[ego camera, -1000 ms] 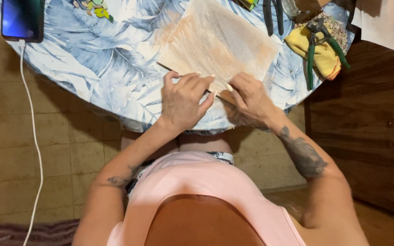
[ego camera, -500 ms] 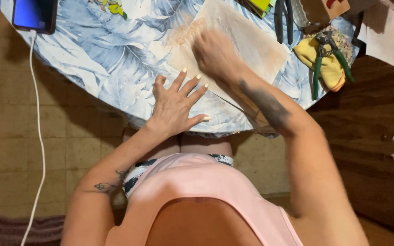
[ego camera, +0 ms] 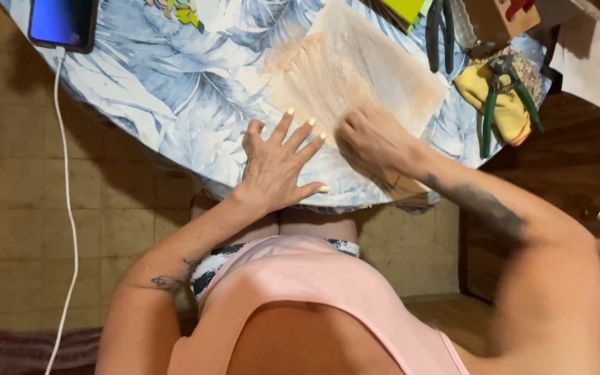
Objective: Sanding the edges of small mosaic tiles on a sheet of sandpaper to smooth them.
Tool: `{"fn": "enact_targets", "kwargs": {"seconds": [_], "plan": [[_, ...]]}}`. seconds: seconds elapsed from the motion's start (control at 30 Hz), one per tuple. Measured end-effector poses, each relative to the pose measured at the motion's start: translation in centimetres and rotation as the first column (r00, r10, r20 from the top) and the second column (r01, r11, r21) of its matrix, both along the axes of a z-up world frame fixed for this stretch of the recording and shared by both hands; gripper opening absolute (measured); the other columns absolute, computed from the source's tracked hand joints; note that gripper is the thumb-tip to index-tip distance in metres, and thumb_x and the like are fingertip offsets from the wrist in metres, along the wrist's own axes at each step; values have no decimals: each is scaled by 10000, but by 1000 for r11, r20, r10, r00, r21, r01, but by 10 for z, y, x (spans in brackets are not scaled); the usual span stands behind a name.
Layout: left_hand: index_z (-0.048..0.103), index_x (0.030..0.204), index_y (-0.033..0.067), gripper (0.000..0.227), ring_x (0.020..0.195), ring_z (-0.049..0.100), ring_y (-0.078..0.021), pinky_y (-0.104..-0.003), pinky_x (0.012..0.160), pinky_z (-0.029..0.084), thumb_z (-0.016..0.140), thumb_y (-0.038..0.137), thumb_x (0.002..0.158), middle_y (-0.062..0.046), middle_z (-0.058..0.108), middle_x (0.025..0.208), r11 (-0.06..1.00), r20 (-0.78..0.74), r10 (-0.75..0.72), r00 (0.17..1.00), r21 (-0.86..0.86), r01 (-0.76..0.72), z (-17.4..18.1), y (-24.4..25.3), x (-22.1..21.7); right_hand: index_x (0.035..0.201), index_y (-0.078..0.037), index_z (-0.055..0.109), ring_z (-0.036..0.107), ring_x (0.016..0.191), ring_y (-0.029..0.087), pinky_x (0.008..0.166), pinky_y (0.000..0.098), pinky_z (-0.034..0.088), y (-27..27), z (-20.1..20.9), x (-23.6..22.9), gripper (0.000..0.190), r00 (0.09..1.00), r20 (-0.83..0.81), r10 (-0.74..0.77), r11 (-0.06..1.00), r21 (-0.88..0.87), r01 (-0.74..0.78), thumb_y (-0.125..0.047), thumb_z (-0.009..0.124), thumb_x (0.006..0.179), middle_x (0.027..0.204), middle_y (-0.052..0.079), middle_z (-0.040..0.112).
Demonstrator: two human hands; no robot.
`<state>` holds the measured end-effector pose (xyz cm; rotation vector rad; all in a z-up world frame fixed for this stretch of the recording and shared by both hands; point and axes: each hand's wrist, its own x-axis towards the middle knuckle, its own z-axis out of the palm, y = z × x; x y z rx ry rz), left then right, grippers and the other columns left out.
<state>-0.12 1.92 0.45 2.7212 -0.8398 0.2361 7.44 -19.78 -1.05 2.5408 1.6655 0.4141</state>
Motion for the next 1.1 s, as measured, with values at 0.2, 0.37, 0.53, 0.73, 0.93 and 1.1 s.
{"fn": "enact_targets", "kwargs": {"seconds": [0.2, 0.37, 0.53, 0.73, 0.93, 1.1], "plan": [[488, 1162, 211, 657, 1154, 325, -311, -509, 790, 184, 470, 658, 681, -57, 445, 1187, 1000, 10, 17, 1000, 6, -17, -8, -3, 0, 702, -95, 479, 502, 541, 261, 388, 367, 429, 88, -36, 90, 180, 998, 27, -60, 990, 133, 56, -263, 519, 750, 664, 76, 412], [483, 1154, 214, 656, 1138, 345, -296, -499, 787, 173, 437, 675, 690, -53, 459, 1156, 1000, 5, 19, 1000, -8, -19, -6, -1, -1, 762, -85, 484, 461, 604, 266, 440, 345, 410, 30, -6, 36, 130, 984, 99, 151, 988, 18, -153, -214, 477, 757, 707, 102, 400], [501, 1134, 202, 654, 1133, 354, -310, -502, 781, 180, 479, 662, 669, -68, 474, 1147, 1000, 27, 4, 1000, -12, -4, -1, 1, 1, 773, -80, 481, 493, 610, 253, 444, 331, 423, -22, 24, -18, 153, 996, -88, 22, 983, -178, -38, -217, 419, 747, 695, 78, 430], [488, 1149, 179, 667, 1154, 324, -327, -518, 792, 152, 475, 654, 681, -84, 450, 1180, 1000, -45, 7, 999, 21, -6, -1, -3, -3, 714, -117, 442, 477, 584, 268, 437, 379, 392, 55, -1, 46, 137, 990, -106, 91, 995, 44, -87, -239, 457, 772, 682, 72, 388], [520, 1122, 224, 699, 1110, 385, -248, -497, 744, 265, 529, 693, 603, -11, 484, 1144, 993, 139, 78, 987, 81, -90, -8, -6, -4, 733, -23, 510, 369, 525, 203, 394, 303, 327, 63, 2, 53, 228, 988, -154, 2, 994, -109, -19, -162, 434, 897, 652, 85, 427], [499, 1120, 202, 638, 1103, 377, -308, -512, 778, 180, 553, 614, 636, -66, 461, 1124, 1000, -10, 9, 1000, 9, -9, 4, -4, -4, 773, -79, 423, 478, 662, 231, 660, 305, 412, -56, 38, -15, 113, 925, -326, 195, 896, -324, -303, -91, 311, 766, 706, 62, 449]]}}
